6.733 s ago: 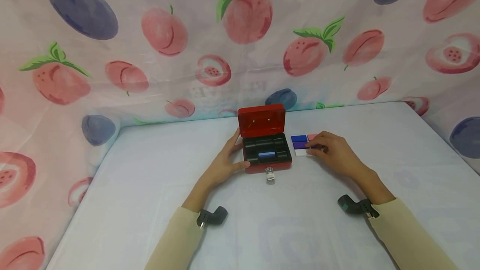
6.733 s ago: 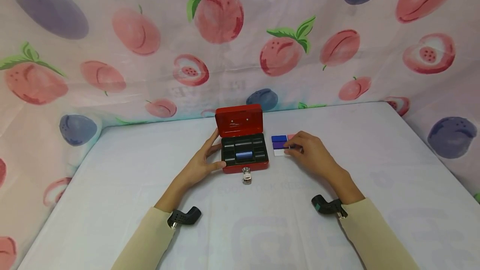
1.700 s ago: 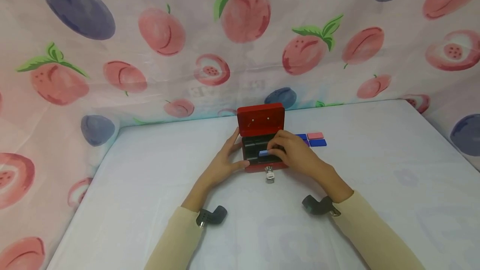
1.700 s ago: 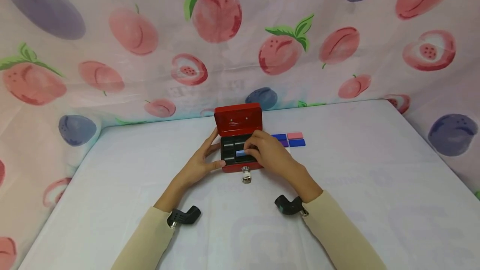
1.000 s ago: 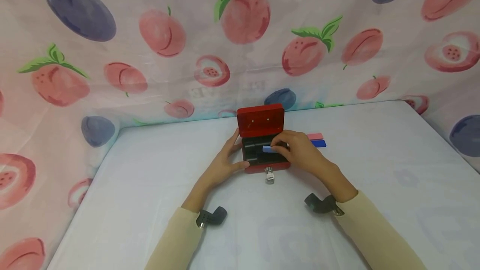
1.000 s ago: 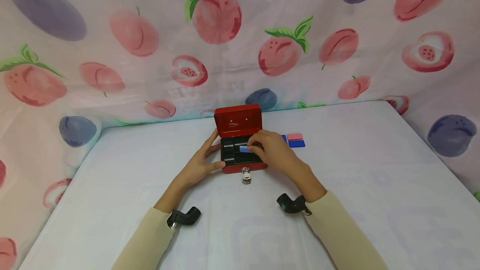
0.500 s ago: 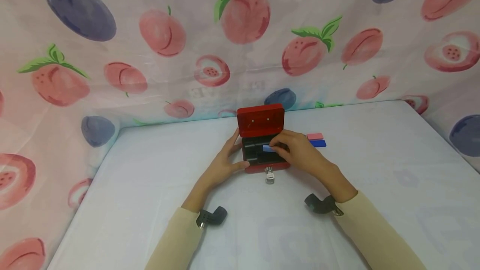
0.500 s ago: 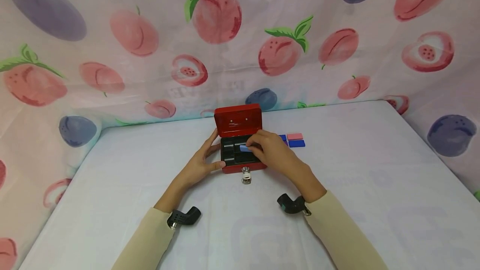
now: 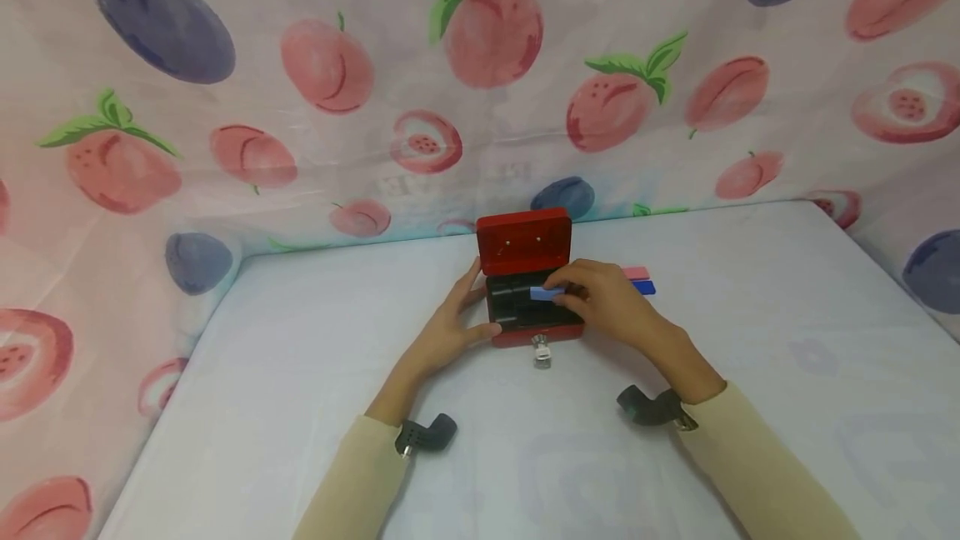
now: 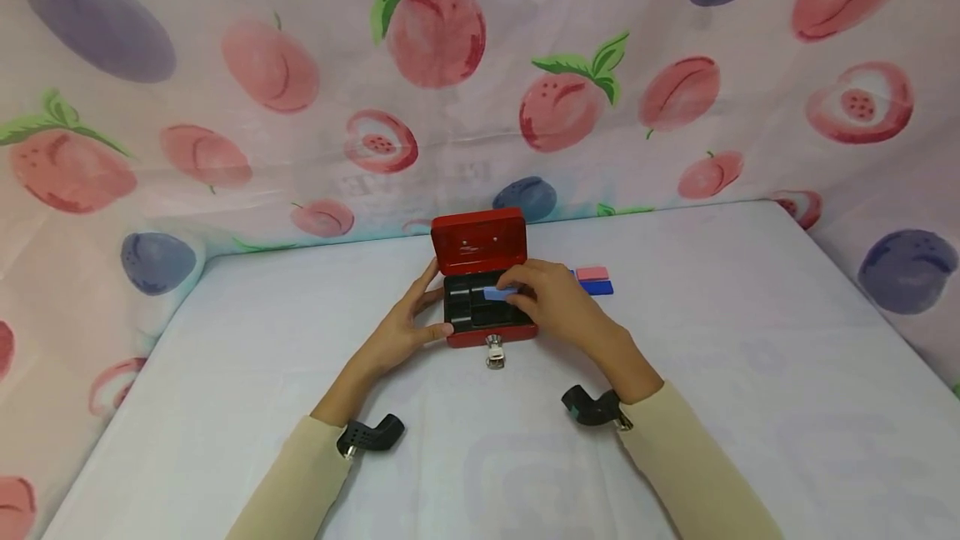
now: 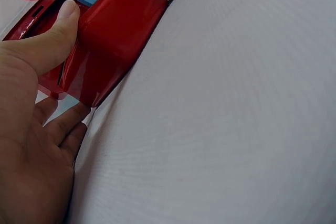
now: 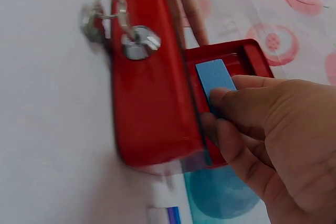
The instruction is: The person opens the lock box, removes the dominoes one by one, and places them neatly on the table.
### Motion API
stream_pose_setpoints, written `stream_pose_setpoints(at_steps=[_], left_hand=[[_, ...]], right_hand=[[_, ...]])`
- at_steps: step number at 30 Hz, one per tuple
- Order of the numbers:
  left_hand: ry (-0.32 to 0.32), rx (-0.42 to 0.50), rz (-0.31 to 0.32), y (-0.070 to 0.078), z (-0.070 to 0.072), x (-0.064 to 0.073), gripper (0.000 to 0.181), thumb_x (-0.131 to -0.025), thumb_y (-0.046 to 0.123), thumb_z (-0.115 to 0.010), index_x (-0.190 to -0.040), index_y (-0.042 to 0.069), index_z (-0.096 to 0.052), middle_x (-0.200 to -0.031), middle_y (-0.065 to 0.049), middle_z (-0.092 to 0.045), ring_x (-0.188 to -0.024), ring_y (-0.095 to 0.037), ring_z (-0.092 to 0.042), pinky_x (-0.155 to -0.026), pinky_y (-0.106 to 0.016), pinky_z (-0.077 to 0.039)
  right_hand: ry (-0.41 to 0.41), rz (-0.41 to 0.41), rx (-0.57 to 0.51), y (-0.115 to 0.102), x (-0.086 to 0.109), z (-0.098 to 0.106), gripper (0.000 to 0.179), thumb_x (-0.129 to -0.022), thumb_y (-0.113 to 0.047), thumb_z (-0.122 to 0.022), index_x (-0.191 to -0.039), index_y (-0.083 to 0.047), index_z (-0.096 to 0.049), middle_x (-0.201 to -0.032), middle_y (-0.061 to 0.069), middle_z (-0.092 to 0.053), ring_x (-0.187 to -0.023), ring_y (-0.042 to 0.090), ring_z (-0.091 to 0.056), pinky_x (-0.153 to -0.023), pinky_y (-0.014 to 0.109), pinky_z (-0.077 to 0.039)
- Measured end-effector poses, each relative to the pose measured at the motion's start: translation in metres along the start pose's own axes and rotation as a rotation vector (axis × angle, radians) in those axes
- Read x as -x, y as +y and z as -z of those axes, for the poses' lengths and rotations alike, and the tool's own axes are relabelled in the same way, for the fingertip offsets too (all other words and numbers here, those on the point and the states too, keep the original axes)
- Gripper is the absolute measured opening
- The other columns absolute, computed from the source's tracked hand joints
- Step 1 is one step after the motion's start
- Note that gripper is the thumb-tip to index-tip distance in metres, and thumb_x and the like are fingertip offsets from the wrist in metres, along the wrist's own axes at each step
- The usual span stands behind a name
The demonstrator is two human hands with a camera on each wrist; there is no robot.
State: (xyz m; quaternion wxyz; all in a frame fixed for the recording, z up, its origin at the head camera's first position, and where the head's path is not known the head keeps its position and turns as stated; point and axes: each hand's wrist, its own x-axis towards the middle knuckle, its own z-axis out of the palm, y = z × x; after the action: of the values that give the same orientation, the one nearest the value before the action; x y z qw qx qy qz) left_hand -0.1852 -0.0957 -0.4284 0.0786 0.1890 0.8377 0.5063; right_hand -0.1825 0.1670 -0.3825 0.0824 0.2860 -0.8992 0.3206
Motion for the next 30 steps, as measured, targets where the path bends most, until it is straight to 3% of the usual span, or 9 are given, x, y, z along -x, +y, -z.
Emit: stream_pose_setpoints(at_steps=[6,11,20,23,30], left_hand=[[0.000,-0.008,-0.011,-0.007,-0.003,-0.003,0.098,-0.081,0.026,-0.077,-0.150,0.048,-0.010,-0.155,0.009,-0.023,-0.137,-0.018,-0.034,-0.108,-0.060,-0.023],[0.010,-0.019,-0.015,-0.006,-0.002,-0.002,0.099,-0.081,0.025,-0.077,-0.149,0.050,-0.010,-0.155,0.010,-0.023,-0.137,-0.018,-0.034,-0.107,-0.060,-0.023],[0.019,-0.029,0.016,-0.004,0.000,-0.001,0.100,-0.080,0.025,-0.077,-0.148,0.052,-0.009,-0.155,0.012,-0.023,-0.137,-0.015,-0.033,-0.108,-0.059,-0.024],[0.019,-0.026,0.014,0.002,0.001,0.001,0.099,-0.081,0.023,-0.077,-0.150,0.048,-0.010,-0.155,0.010,-0.023,-0.137,-0.018,-0.033,-0.108,-0.059,-0.023],[0.017,-0.005,-0.005,-0.007,-0.001,-0.001,0.099,-0.081,0.023,-0.077,-0.149,0.049,-0.011,-0.155,0.011,-0.023,-0.137,-0.018,-0.033,-0.108,-0.060,-0.022]], right_hand=[[0.103,0.064,-0.039,0.004,0.007,0.015,0.027,-0.077,0.002,-0.077,-0.101,-0.011,-0.071,-0.089,-0.001,-0.066,-0.075,0.012,-0.061,-0.066,0.030,-0.054],[0.124,0.081,-0.016,0.008,0.013,0.026,0.028,-0.077,0.003,-0.076,-0.101,-0.010,-0.071,-0.089,-0.001,-0.067,-0.072,0.010,-0.061,-0.064,0.028,-0.054],[0.144,0.019,0.057,0.024,0.028,0.045,0.029,-0.077,0.002,-0.076,-0.102,-0.011,-0.072,-0.094,0.002,-0.069,-0.075,0.014,-0.064,-0.066,0.035,-0.057],[0.154,-0.002,0.080,0.030,0.033,0.053,0.030,-0.078,0.003,-0.076,-0.103,-0.012,-0.072,-0.094,0.002,-0.069,-0.074,0.014,-0.065,-0.066,0.036,-0.056],[0.136,-0.059,0.088,0.046,0.047,0.067,0.027,-0.080,-0.001,-0.075,-0.104,-0.014,-0.072,-0.096,0.001,-0.070,-0.080,0.017,-0.067,-0.071,0.015,-0.050]])
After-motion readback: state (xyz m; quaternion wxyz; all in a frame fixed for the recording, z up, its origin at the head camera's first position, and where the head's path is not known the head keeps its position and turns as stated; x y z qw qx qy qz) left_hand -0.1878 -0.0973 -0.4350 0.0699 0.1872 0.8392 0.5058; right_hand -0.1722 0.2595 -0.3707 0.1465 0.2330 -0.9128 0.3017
